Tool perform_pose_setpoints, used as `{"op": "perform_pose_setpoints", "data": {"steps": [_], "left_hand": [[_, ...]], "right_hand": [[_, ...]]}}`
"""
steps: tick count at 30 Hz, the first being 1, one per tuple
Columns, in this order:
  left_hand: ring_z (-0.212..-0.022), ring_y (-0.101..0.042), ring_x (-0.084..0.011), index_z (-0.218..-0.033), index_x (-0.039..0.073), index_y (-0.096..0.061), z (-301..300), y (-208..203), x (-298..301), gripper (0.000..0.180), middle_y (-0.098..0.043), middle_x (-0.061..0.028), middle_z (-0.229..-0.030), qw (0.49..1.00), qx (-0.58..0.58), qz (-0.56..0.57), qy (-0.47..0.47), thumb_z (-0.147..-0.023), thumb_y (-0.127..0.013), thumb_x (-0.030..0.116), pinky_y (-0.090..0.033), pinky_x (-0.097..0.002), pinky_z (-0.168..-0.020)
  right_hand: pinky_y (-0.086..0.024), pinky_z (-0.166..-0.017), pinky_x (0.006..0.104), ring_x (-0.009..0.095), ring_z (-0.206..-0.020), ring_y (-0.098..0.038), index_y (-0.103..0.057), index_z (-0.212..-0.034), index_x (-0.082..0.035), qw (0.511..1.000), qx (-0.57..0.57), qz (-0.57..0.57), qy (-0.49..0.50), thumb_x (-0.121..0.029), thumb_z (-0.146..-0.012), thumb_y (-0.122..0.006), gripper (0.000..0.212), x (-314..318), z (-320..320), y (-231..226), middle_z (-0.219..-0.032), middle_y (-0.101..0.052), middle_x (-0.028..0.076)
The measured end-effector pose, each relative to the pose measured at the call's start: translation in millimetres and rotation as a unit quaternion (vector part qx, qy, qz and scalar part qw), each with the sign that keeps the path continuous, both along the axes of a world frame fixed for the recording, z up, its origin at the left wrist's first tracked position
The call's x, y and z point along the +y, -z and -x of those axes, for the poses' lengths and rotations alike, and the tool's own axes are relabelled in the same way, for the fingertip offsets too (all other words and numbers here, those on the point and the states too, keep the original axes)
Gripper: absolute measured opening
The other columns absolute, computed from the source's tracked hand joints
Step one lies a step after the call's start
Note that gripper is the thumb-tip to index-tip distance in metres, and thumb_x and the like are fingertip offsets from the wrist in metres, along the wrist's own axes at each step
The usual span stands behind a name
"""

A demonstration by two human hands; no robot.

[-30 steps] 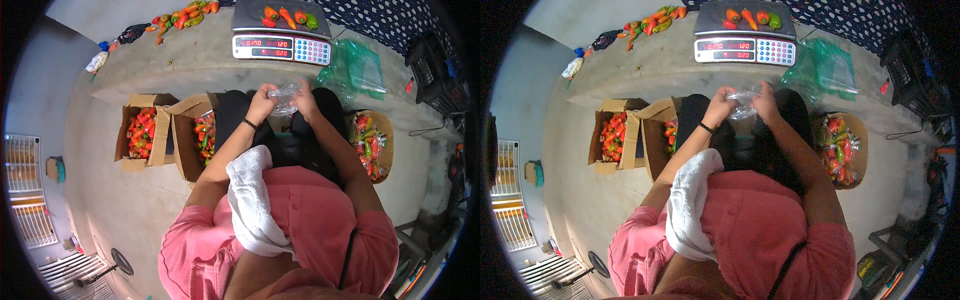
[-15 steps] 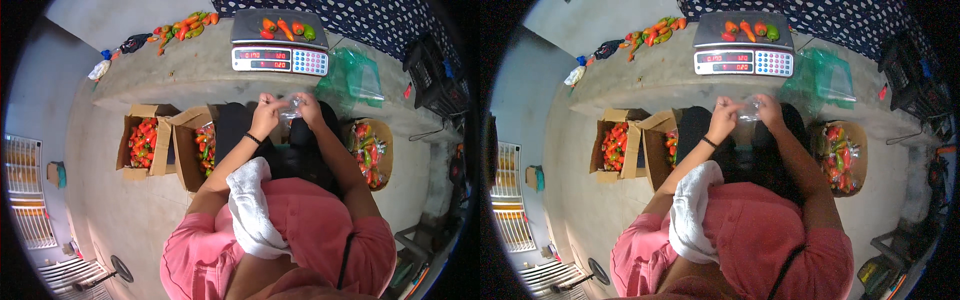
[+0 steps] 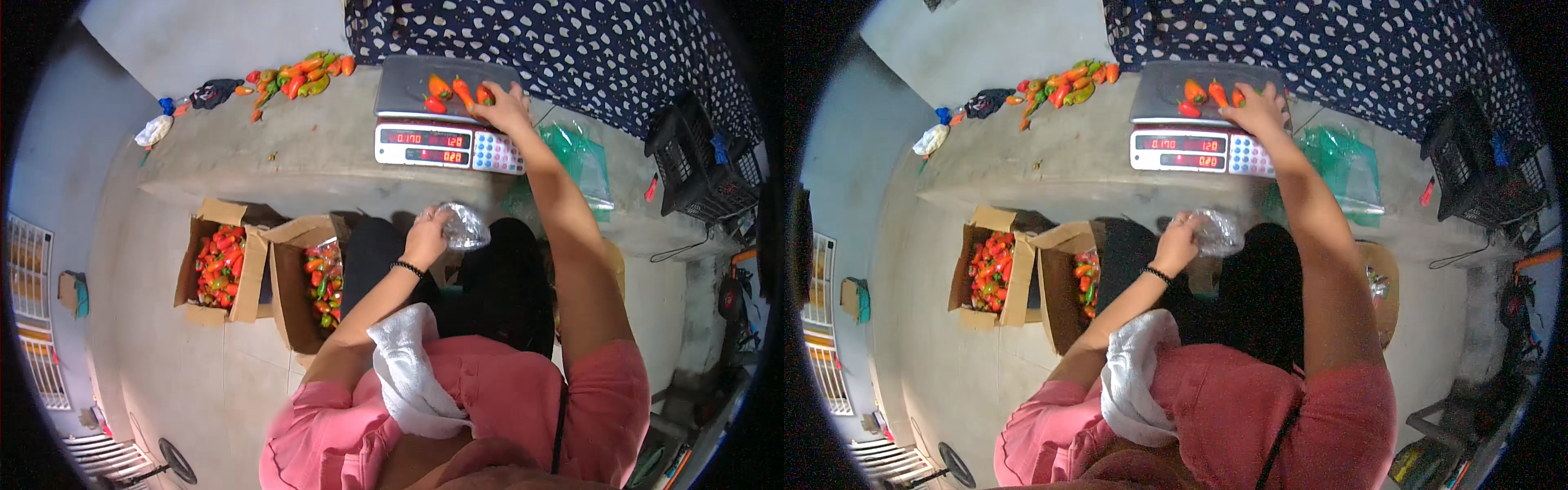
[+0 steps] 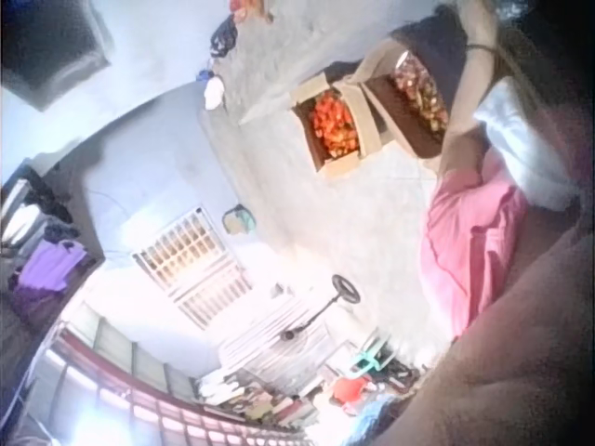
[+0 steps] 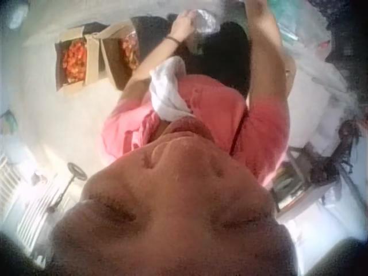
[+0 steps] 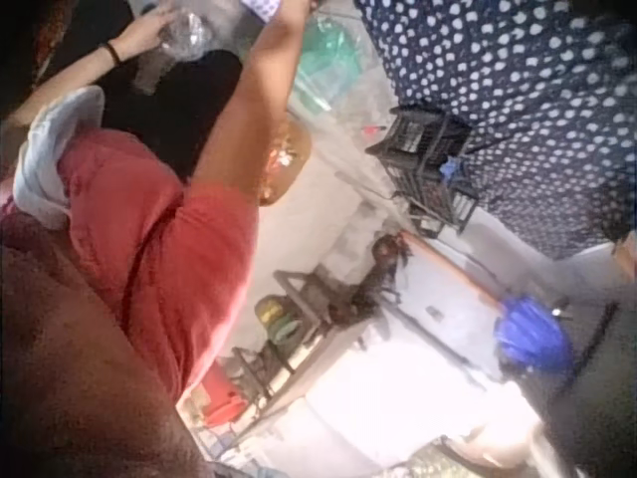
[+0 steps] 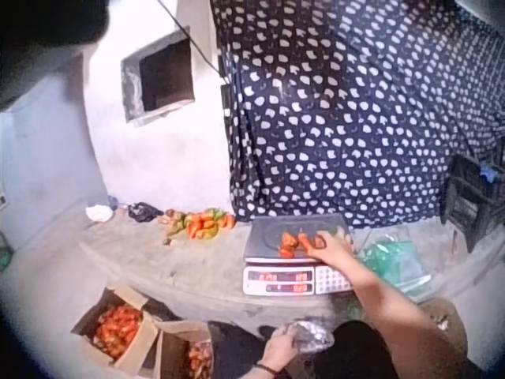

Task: The person places peppers into a clear plastic bag, weighs the bag on a digital scale, and ties the bag closed.

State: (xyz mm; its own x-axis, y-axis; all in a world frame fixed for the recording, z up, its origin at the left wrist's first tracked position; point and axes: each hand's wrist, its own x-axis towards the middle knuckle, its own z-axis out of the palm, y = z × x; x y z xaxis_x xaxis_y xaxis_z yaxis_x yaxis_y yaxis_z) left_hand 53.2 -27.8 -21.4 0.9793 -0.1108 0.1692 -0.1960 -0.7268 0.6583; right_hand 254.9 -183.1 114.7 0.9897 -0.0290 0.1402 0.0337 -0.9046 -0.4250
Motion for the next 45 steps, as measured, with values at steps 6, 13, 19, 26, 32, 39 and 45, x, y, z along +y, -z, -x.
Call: {"op": "perform_pose_setpoints", "data": {"steps": [6,13,19,26,32,39,45], "left_hand": [[-0.095,-0.053,-0.0332,-0.104,0.010,-0.060,-12.2,6.5,3.9,0.041,-0.055,-0.0155,-0.100,0.999,0.050,0.011,0.003,-0.066,-0.052,-0.003,-0.044,-0.0387,-0.082],[-0.102,-0.048,-0.0363,-0.114,0.008,-0.051,-13.7,11.7,8.6,0.046,-0.047,-0.0188,-0.119,0.996,0.052,0.044,-0.055,-0.069,-0.053,0.001,-0.041,-0.0397,-0.088],[-0.103,-0.048,-0.0367,-0.111,0.009,-0.054,-17.6,22.7,6.4,0.044,-0.047,-0.0172,-0.120,0.997,0.029,0.056,-0.047,-0.068,-0.052,-0.001,-0.041,-0.0392,-0.088],[-0.102,-0.048,-0.0396,-0.112,0.006,-0.052,-19.7,24.1,2.8,0.047,-0.047,-0.0228,-0.117,0.994,0.045,0.096,-0.026,-0.066,-0.050,-0.002,-0.041,-0.0409,-0.088],[-0.096,-0.054,-0.0301,-0.112,-0.001,-0.048,20.3,-40.0,-1.4,0.046,-0.052,-0.0186,-0.110,0.933,0.204,0.295,0.018,-0.067,-0.046,-0.008,-0.044,-0.0336,-0.082],[-0.081,-0.060,-0.0170,-0.114,-0.002,-0.047,83.6,-67.6,25.2,0.040,-0.059,-0.0085,-0.099,0.802,0.311,0.510,-0.007,-0.074,-0.043,-0.004,-0.051,-0.0289,-0.063],[-0.100,-0.055,-0.0241,-0.117,-0.001,-0.045,126.0,-55.6,36.9,0.048,-0.056,-0.0112,-0.107,0.956,0.148,0.252,-0.027,-0.069,-0.044,-0.008,-0.043,-0.0313,-0.086]], "right_hand": [[-0.025,-0.098,0.0542,0.037,-0.129,-0.015,-0.038,-0.129,-0.035,0.975,0.207,0.028,0.076,-0.054,-0.055,-0.071,0.083,22.6,-69.7,-4.2,-0.142,-0.015,0.011],[-0.034,-0.093,0.0493,0.034,-0.122,-0.030,-0.046,-0.120,-0.036,0.973,0.207,0.065,0.083,-0.029,-0.062,-0.065,0.062,35.1,-52.7,-7.7,-0.132,-0.031,0.006],[-0.038,-0.087,0.0487,0.033,-0.117,-0.036,-0.054,-0.110,-0.034,0.994,0.068,0.064,0.052,-0.031,-0.061,-0.066,0.050,4.5,-49.4,9.6,-0.126,-0.042,0.008],[-0.043,-0.080,0.0241,0.014,-0.091,-0.052,-0.041,-0.125,-0.003,0.750,0.148,-0.565,-0.310,-0.008,-0.065,-0.055,0.062,-12.9,55.6,30.4,-0.104,-0.052,0.007],[-0.038,-0.091,0.0283,0.016,-0.105,-0.048,-0.037,-0.126,0.001,0.537,0.358,-0.668,-0.371,-0.009,-0.060,-0.060,0.070,8.0,158.4,77.2,-0.114,-0.049,0.009],[-0.029,-0.099,0.0303,0.020,-0.116,-0.042,-0.032,-0.126,0.001,0.582,0.365,-0.584,-0.433,-0.006,-0.057,-0.055,0.073,10.0,203.0,63.0,-0.124,-0.044,0.013],[-0.033,-0.097,0.0291,0.017,-0.113,-0.044,-0.031,-0.129,-0.003,0.622,0.362,-0.603,-0.343,0.001,-0.064,-0.047,0.067,20.0,247.5,57.4,-0.120,-0.045,0.010]]}}
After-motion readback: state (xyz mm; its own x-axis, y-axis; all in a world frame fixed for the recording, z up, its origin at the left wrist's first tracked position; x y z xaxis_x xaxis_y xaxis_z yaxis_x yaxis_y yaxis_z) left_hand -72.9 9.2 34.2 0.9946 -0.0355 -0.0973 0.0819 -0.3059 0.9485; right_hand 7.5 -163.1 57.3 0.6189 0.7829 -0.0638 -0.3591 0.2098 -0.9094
